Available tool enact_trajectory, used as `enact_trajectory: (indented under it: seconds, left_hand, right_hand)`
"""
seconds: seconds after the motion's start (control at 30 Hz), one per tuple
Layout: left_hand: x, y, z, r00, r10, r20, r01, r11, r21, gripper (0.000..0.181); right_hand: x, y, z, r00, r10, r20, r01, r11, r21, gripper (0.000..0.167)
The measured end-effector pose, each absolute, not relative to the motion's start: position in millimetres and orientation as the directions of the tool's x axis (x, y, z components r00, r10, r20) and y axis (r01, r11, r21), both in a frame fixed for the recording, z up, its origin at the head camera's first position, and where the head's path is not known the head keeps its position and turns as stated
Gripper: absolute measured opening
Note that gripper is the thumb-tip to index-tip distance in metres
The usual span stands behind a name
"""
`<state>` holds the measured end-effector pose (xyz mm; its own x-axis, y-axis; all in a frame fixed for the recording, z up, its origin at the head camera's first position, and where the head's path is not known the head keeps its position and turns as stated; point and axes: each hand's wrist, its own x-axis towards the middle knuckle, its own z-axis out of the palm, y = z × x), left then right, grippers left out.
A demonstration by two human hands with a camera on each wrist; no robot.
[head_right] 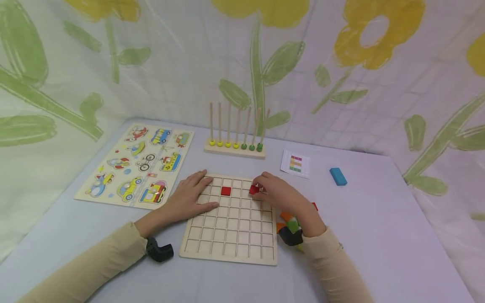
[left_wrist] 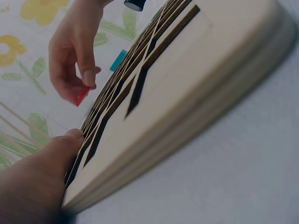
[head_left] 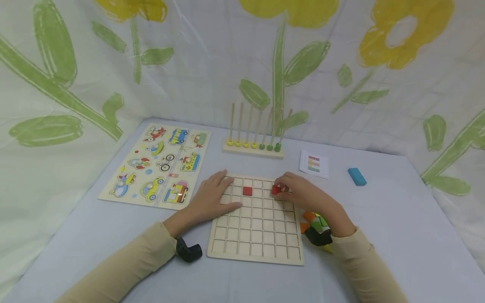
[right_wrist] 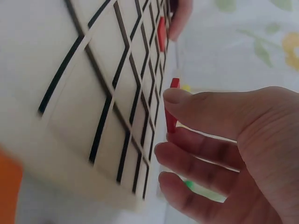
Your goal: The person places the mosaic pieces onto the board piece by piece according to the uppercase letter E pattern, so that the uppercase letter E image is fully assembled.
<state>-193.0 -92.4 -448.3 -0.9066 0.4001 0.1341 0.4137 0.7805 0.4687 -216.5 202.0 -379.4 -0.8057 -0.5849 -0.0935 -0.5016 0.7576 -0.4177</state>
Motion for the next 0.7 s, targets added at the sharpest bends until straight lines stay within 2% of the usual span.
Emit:
enact_trajectory:
  seconds: [0.13,0.3,0.43,0.7]
  left_hand:
    - [-192,-93,-447,-0.908,0.4,0.127,0.411,0.785,0.463,0.086]
    - [-192,-92,-445,-0.906,0.404,0.128,0.415,0.782,0.466,0.086]
    - [-193,-92,-447,-0.904,0.406,0.131,0.418,0.782,0.463,0.085]
    - [-193,-93,-449,-0.903,0.406,0.142,0.424,0.785,0.452,0.085]
  right_hand:
    - [-222,185,-382,-0.788,-0.606,-0.108,-0.512,0.743,-0.432,0.029]
    - [-225,168,-385,-0.784,-0.609,-0.122,-0.507,0.741,-0.44,0.02]
    - [-224,161,-386,-0.767,-0.634,-0.103,-0.548,0.729,-0.409,0.012]
    - [-225,158,-387,-0.74,-0.669,-0.074,-0.606,0.711,-0.358,0.013]
